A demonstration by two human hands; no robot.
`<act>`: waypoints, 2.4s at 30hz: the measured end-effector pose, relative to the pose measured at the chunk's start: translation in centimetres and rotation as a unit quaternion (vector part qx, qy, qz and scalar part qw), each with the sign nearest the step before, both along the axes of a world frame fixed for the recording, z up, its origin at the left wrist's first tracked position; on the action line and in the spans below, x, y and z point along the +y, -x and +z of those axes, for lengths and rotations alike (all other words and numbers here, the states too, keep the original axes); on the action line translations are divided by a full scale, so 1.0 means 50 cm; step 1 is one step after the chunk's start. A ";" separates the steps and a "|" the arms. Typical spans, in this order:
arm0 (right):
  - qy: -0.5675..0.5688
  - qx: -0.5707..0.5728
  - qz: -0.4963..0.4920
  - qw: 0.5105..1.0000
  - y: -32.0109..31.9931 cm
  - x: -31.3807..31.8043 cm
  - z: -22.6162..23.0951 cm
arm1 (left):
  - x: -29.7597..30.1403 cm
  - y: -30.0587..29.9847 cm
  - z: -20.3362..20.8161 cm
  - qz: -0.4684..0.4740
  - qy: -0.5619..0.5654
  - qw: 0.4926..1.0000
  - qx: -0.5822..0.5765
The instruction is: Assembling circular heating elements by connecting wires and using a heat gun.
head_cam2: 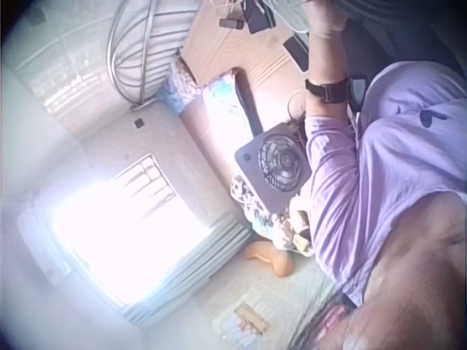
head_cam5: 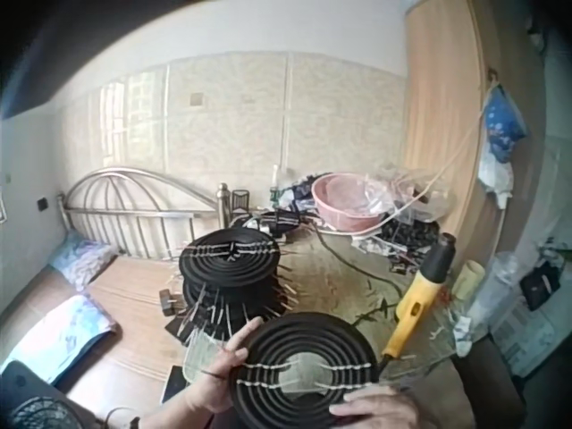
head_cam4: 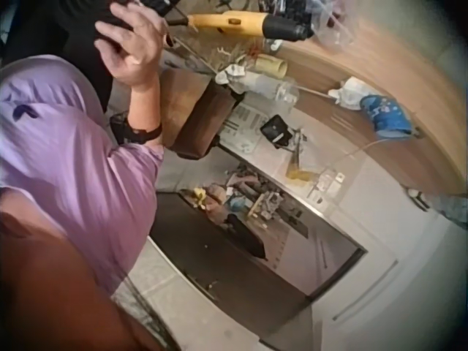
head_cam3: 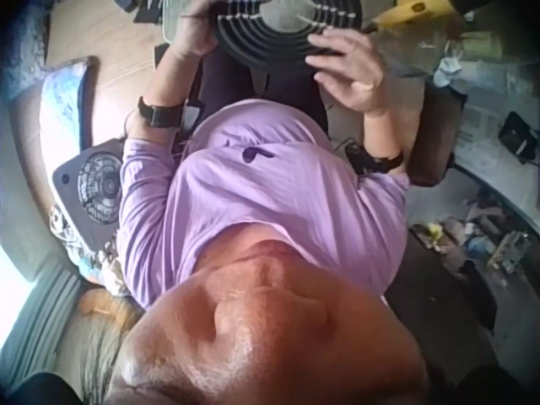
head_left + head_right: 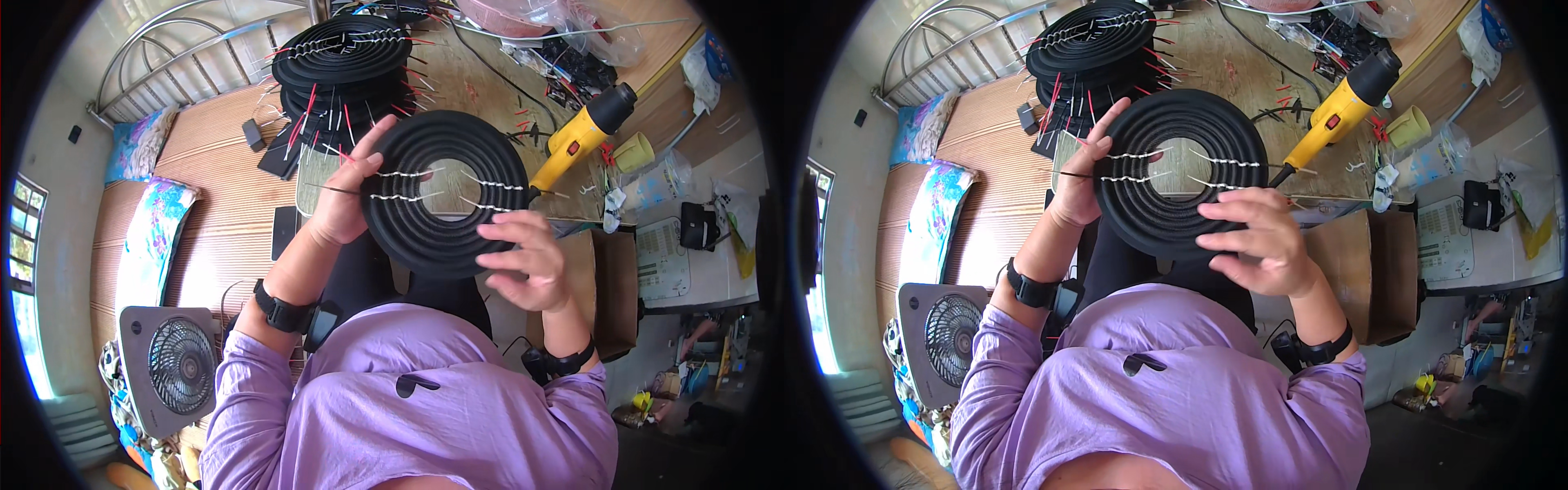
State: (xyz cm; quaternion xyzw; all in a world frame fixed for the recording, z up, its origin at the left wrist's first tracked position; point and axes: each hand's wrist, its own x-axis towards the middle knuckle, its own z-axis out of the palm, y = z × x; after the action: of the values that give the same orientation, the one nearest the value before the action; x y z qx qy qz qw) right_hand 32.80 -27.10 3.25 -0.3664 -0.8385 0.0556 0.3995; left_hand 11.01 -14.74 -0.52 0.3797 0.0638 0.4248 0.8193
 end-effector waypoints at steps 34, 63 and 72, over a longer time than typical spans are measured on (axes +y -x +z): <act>-0.159 0.195 -0.493 0.833 -0.247 -0.097 0.126 | 0.029 -0.048 -0.082 -0.023 0.045 0.997 0.055; -0.149 -0.233 -0.503 0.819 -0.292 -0.067 0.185 | 0.042 -0.033 -0.138 0.016 0.088 0.995 0.043; -0.155 -0.203 -0.478 0.841 -0.299 -0.058 0.188 | 0.044 -0.032 -0.142 0.010 0.087 0.996 0.032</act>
State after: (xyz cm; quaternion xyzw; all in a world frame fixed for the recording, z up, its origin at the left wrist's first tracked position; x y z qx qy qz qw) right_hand 47.73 -30.00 12.66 -0.6580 -0.6197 -0.3481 0.2487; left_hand 12.62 -12.56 -7.62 0.3199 0.1303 0.4138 0.8422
